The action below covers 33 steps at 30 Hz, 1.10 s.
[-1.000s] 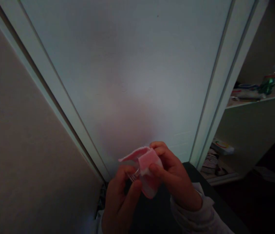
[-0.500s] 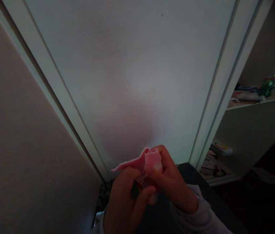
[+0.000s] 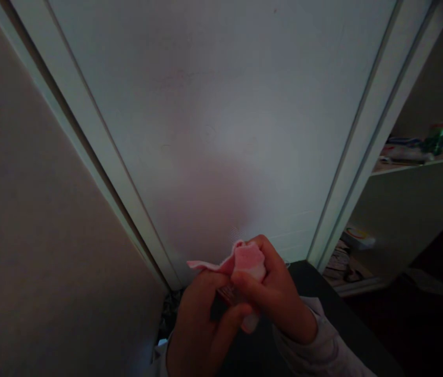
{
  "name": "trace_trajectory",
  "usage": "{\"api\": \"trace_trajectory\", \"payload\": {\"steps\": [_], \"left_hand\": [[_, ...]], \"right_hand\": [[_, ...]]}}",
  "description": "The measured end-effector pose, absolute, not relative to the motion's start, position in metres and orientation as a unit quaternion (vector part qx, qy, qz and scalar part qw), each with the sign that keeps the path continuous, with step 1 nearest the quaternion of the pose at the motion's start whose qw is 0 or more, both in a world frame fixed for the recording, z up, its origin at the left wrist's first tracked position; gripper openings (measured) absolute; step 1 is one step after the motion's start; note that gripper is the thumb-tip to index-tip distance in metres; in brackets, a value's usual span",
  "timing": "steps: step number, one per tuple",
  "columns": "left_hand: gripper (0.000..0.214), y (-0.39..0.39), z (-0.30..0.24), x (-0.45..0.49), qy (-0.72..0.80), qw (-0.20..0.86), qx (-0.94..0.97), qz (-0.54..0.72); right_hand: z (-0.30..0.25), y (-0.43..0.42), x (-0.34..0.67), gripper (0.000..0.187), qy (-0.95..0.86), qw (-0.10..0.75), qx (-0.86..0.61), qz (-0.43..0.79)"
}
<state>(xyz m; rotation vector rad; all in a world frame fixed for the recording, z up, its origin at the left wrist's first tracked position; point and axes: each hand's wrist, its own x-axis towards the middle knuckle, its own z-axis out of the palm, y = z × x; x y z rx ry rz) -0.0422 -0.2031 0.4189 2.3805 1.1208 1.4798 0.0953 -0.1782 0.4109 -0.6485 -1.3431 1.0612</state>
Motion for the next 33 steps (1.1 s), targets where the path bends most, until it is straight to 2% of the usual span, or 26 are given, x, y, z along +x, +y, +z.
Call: {"api": "trace_trajectory", "payload": {"steps": [7,15,20,24,28,33], "left_hand": [[0.017,-0.202,0.412,-0.064,0.384,0.047,0.787,0.481],[0.019,-0.199,0.410,-0.101,0.383,0.083,0.791,0.470],[0.020,-0.194,0.402,-0.134,0.363,0.124,0.801,0.459],[0.023,-0.190,0.392,-0.154,0.358,0.141,0.779,0.495],[0.022,-0.188,0.390,-0.156,0.336,0.153,0.781,0.504],[0.021,-0.183,0.394,-0.157,0.306,0.153,0.802,0.490]], "right_hand": [[0.409,-0.175,0.075,0.023,-0.576,0.604,-0.262,0.483],[0.407,-0.175,0.037,0.022,-0.564,0.619,-0.237,0.492],[0.405,-0.176,0.009,0.023,-0.555,0.641,-0.254,0.465],[0.401,-0.177,-0.014,0.026,-0.547,0.648,-0.247,0.469],[0.393,-0.180,-0.024,0.026,-0.508,0.692,-0.235,0.456],[0.380,-0.179,-0.023,0.027,-0.508,0.703,-0.251,0.430]]}}
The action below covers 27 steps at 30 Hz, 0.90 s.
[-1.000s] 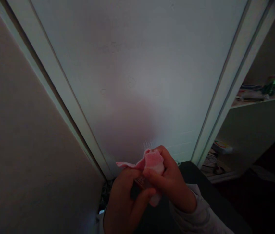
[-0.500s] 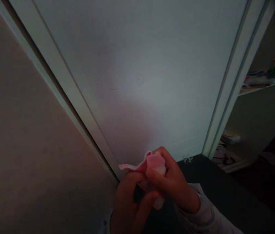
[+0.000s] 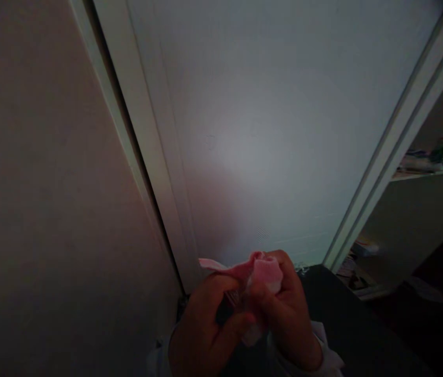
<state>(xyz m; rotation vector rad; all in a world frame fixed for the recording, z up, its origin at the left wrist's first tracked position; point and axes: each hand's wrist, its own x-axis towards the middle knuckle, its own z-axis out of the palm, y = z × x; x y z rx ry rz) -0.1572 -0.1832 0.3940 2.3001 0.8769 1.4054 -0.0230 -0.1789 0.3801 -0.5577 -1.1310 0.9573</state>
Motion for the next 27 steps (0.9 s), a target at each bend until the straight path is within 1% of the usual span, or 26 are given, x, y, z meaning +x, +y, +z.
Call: {"api": "trace_trajectory", "payload": {"steps": [3,8,11,14,16,19,23,27], "left_hand": [[0.023,-0.184,0.394,-0.157,0.314,0.166,0.804,0.477],[0.024,-0.189,0.390,-0.151,0.325,0.177,0.798,0.476],[0.025,-0.191,0.388,-0.150,0.321,0.191,0.802,0.467],[0.023,-0.193,0.387,-0.150,0.313,0.196,0.808,0.459],[0.022,-0.194,0.386,-0.151,0.310,0.192,0.809,0.461],[0.023,-0.195,0.386,-0.151,0.306,0.194,0.803,0.473],[0.022,-0.195,0.382,-0.150,0.303,0.219,0.795,0.478],[0.019,-0.193,0.376,-0.153,0.306,0.254,0.789,0.469]], "right_hand": [[0.374,-0.179,-0.021,0.029,-0.490,0.713,-0.283,0.414],[0.373,-0.184,-0.018,0.031,-0.508,0.689,-0.323,0.404],[0.371,-0.188,-0.018,0.026,-0.507,0.689,-0.318,0.409],[0.367,-0.191,-0.018,0.017,-0.505,0.692,-0.300,0.419],[0.365,-0.192,-0.018,0.016,-0.506,0.701,-0.299,0.404],[0.364,-0.193,-0.017,0.020,-0.511,0.706,-0.311,0.380],[0.358,-0.192,-0.016,0.028,-0.492,0.711,-0.330,0.379],[0.355,-0.191,-0.017,0.028,-0.495,0.712,-0.327,0.377]]}}
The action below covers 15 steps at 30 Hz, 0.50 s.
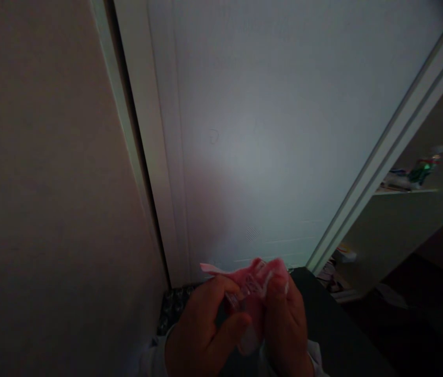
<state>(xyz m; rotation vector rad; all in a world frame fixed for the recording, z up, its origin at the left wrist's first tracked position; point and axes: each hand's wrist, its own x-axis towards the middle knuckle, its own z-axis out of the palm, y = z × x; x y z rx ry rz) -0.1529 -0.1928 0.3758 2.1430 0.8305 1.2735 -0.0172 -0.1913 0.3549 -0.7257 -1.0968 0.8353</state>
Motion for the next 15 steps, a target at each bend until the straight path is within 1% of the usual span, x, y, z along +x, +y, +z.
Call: {"api": "trace_trajectory", "payload": {"steps": [4,7,11,15], "left_hand": [[0.020,-0.191,0.371,-0.159,0.310,0.309,0.782,0.444],[0.023,-0.190,0.372,-0.163,0.309,0.332,0.780,0.430],[0.023,-0.190,0.373,-0.163,0.319,0.336,0.776,0.427],[0.028,-0.188,0.372,-0.160,0.332,0.360,0.732,0.475]], "right_hand": [[0.362,-0.192,-0.020,0.018,-0.518,0.706,-0.301,0.378],[0.368,-0.193,-0.021,0.020,-0.521,0.698,-0.290,0.395],[0.368,-0.190,-0.019,0.018,-0.534,0.698,-0.265,0.397],[0.362,-0.183,-0.017,0.026,-0.564,0.687,-0.285,0.359]]}}
